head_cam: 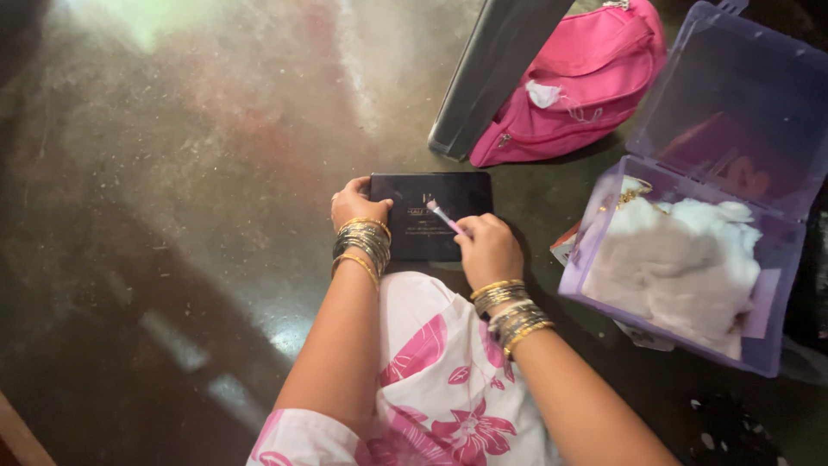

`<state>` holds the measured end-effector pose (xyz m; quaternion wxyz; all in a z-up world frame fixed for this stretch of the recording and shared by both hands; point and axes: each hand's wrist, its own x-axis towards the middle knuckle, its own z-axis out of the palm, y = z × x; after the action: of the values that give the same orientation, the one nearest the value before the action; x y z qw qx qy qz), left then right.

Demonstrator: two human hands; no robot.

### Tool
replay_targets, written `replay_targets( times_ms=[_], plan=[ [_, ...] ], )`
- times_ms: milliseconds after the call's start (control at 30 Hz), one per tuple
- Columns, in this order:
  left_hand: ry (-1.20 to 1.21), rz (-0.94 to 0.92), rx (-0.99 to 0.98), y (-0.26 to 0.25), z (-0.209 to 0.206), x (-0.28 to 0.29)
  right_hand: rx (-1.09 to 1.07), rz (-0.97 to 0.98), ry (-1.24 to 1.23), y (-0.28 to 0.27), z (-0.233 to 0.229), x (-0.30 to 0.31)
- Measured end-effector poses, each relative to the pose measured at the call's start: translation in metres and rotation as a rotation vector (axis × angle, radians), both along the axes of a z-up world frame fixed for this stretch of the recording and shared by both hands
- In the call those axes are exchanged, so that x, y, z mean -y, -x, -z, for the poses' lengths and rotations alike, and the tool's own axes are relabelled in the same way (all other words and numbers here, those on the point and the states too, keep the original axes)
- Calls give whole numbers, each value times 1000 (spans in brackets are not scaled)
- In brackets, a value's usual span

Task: The person sits on the floor and organizes items from a pink bag and a purple plastic container. They wipe a black makeup palette with a polka-dotted cloth, open it to reveal eyeshadows, and then remove cotton padding from the container to sort through gold-colored jewelry pieces.

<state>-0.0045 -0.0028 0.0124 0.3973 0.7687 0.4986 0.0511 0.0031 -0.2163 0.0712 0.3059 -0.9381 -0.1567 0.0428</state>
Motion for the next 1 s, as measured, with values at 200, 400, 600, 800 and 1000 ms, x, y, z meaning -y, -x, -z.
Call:
replay_targets(
  times_ms=[200, 400, 600, 800, 1000],
  plan=[
    [-159, 88, -2, -1, 14, -6, 50, -26, -34, -5, -9, -5],
    [-320, 136, 364, -1, -37, 15, 15, -143, -310, 21, -65, 44],
    [-394, 464, 728, 2, -133, 79, 178, -143, -261, 41, -143, 164],
    [-123, 1001, 681, -15, -179, 191, 206, 180, -182, 21, -148, 283],
    [-423, 1331, 376, -37, -175, 301, 258, 294, -169, 19, -103, 325]
  ],
)
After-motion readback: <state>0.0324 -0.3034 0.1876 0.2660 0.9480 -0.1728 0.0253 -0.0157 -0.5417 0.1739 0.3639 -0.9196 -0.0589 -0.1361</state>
